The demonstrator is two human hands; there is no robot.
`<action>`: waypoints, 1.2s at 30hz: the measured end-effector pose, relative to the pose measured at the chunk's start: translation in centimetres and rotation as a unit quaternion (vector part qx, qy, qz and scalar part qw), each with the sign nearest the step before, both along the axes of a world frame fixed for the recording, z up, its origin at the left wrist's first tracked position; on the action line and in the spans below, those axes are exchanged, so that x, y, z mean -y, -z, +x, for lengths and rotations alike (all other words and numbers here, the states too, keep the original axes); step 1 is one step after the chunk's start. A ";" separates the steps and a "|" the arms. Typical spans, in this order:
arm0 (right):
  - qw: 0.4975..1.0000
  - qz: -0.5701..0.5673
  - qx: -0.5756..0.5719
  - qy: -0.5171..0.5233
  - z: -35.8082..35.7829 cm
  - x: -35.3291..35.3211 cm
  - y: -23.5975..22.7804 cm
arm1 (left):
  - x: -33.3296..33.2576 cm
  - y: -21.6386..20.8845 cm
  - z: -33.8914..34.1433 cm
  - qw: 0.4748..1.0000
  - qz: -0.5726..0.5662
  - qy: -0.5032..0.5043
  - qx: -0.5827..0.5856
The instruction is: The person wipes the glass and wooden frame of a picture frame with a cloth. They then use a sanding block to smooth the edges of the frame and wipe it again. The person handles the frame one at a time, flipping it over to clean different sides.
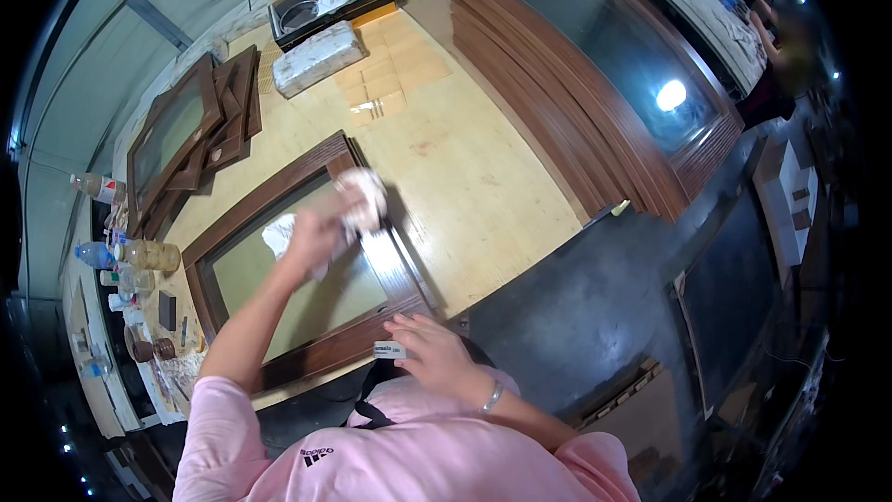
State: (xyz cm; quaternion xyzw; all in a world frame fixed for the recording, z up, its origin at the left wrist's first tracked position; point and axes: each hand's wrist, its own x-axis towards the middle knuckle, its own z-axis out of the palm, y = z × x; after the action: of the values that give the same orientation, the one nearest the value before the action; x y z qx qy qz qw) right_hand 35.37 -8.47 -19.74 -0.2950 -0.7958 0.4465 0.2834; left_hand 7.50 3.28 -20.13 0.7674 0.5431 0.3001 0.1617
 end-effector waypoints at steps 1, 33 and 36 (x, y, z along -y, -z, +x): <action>1.000 -0.002 0.002 0.002 0.0 0.0 -0.2 | -2.3 0.6 -1.1 0.996 0.018 -0.083 0.027; 0.998 -0.001 -0.010 0.060 -14.3 -30.8 -0.9 | -7.8 0.9 -7.6 0.881 -0.011 -0.465 -0.083; 0.999 -0.010 0.048 0.012 -16.1 -32.0 -0.9 | -7.9 0.8 -7.5 0.883 -0.003 -0.462 -0.087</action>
State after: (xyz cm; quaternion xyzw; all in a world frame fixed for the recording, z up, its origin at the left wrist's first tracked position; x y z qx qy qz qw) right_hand 19.27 23.50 -18.83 -0.3282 -0.8005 0.4361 0.2476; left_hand -0.01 11.22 -20.94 0.4517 0.8489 0.2714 -0.0405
